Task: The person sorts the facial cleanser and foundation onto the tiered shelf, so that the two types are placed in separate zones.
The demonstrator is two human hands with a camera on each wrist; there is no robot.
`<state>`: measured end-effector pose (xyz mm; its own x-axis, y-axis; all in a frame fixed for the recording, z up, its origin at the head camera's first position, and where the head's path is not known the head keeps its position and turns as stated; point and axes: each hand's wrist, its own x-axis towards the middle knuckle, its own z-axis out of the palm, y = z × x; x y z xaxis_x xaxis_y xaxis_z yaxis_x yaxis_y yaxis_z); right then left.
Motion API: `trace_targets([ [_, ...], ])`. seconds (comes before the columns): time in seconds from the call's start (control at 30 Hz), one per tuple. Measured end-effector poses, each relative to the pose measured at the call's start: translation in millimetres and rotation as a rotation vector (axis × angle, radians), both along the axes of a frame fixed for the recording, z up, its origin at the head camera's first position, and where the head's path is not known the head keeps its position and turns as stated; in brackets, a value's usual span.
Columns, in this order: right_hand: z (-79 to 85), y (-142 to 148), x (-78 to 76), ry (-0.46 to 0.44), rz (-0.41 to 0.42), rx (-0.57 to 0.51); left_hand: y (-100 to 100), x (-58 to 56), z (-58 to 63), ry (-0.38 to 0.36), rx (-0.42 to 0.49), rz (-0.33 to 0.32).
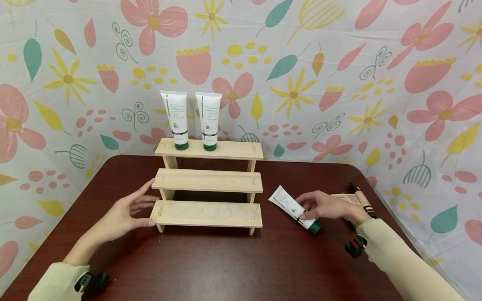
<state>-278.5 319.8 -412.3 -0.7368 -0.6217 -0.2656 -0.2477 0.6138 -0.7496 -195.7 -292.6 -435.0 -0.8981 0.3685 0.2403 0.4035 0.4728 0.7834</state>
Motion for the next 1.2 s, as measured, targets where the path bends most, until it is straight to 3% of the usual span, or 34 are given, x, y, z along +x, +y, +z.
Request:
trace_targets([
  [0.23, 1.6, -3, 0.5, -0.047, 0.02, -0.011, 0, -0.3, 0.1, -0.01, 0.005, -0.001],
  [0.67, 6.1, -9, -5.0, -0.053, 0.107, 0.003, -1, -0.9, -1.2, -0.007, 0.01, -0.004],
  [0.9, 4.0, -12, -6.6, -0.008, 0.09, 0.057, -1, -0.1, -0.3, -0.021, 0.009, 0.001],
  [1.2, 1.7, -15, -0.1, 0.08, 0.036, 0.012, 1, 1.6, 1.0, 0.001, 0.018, -0.002],
])
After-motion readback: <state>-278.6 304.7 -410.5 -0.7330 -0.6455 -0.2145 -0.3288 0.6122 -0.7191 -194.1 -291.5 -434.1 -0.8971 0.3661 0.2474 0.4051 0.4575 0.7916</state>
